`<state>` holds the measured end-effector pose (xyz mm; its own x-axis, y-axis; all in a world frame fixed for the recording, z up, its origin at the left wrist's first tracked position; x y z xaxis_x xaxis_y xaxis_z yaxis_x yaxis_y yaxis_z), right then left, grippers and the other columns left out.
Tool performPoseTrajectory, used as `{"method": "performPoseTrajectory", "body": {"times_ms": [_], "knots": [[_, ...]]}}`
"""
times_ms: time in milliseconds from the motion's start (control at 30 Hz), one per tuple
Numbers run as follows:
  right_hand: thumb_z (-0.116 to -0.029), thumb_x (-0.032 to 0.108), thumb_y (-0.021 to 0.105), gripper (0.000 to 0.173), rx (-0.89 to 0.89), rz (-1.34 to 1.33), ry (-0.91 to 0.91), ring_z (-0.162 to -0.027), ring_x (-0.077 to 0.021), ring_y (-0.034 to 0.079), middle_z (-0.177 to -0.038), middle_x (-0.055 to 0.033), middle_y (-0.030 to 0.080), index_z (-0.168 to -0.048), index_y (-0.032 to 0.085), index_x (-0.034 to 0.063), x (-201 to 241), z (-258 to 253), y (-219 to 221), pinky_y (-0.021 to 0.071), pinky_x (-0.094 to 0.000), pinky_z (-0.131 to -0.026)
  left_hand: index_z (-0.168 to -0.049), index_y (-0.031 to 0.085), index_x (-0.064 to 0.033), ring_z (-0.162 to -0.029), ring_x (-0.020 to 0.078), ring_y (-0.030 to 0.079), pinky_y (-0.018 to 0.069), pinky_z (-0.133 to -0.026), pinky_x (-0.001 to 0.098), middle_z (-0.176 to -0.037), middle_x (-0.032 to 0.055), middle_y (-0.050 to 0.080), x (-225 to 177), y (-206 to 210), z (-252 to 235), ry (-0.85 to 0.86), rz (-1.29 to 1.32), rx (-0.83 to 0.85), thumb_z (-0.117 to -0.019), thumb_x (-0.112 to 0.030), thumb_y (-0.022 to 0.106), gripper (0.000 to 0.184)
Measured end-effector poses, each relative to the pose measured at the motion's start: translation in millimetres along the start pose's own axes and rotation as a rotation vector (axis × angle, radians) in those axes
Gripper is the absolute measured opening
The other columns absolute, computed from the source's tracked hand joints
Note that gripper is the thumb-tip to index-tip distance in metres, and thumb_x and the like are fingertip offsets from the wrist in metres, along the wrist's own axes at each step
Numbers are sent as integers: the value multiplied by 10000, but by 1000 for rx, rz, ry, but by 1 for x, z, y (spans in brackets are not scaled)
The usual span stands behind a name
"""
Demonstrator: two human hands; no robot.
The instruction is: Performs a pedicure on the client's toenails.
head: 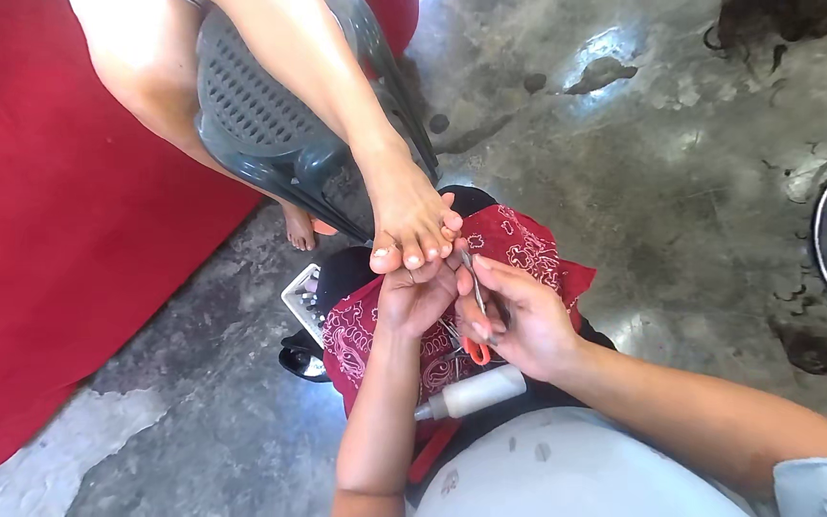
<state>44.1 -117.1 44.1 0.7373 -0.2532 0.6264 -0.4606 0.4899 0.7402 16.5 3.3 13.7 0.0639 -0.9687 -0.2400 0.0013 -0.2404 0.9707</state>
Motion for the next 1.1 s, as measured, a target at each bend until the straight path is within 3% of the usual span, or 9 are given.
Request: {"method": "performPoseTrajectory", "body": {"times_ms": [133,233,333,467,533,667,867,967,1100], "knots": [[-1106,266,376,337,44,-53,-9,-519,-25,467,-638,25,522,-980,641,100,-2,-1,3,412,-164,-516,-1380,511,-42,-980,157,665,556,-878,282,-1120,68,647,0,-1,0,-26,62,22,-925,-82,650,477],[-1109,246,383,317,24,-86,-4,-501,-24,469,-635,21,518,-1072,656,88,-1,-1,3,423,-156,-497,-1296,587,-44,-965,160,684,563,-882,294,-1068,69,683,1,-3,1,-39,90,0,-899,-84,713,419],[-1107,222,397,308,2,-93,-7,-506,-18,495,-668,-16,600,-1028,661,84,1,-1,4,424,-144,-497,-1278,594,-38,-968,160,682,555,-891,297,-1049,68,685,1,-3,0,-31,78,13,-910,-84,694,384],[-1105,234,429,309,-27,-93,5,-505,-22,517,-722,-52,658,-1091,695,78,0,0,2,445,-145,-492,-1321,565,-30,-949,154,682,558,-883,289,-1057,73,681,1,-1,-1,-16,82,-12,-897,-68,704,448],[-1105,231,432,302,-39,-86,8,-509,-20,510,-716,-47,647,-1073,693,84,0,0,3,442,-143,-494,-1413,480,-35,-961,139,665,548,-884,269,-1108,61,650,0,0,-2,-12,63,15,-912,-80,683,543],[-1093,224,470,261,-23,-79,0,-514,-25,489,-671,-8,564,-1024,678,82,1,-3,4,443,-150,-500,-1447,444,-36,-965,129,661,548,-882,256,-1140,56,642,-1,0,-3,-14,61,19,-905,-95,700,602],[-1093,192,426,244,36,-116,-20,-499,-21,455,-631,29,485,-1076,643,83,1,-3,4,407,-145,-489,-1275,602,-47,-963,153,685,557,-895,293,-1057,65,689,1,-3,0,-27,71,-13,-887,-81,728,409],[-1092,200,443,240,25,-107,-37,-497,-25,463,-635,19,506,-1068,649,80,1,-3,2,418,-149,-491,-1317,572,-49,-970,154,683,562,-891,291,-1068,58,679,0,-1,-1,-33,73,6,-895,-102,728,453],[-1099,215,451,279,5,-62,-26,-504,-9,520,-721,-46,664,-1080,695,80,3,-2,1,450,-133,-491,-1327,565,-32,-972,160,683,559,-890,291,-1071,71,681,1,-1,-1,-35,84,10,-903,-89,703,449]]}}
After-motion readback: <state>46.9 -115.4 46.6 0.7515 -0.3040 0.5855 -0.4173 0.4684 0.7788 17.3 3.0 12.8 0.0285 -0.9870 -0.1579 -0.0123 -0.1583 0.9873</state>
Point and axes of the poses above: each hand's wrist, its own z-axis away from the middle knuckle, its own y-axis out of the palm, x = y × z, the point moved 4 cm from there along -z, towards the middle knuckle
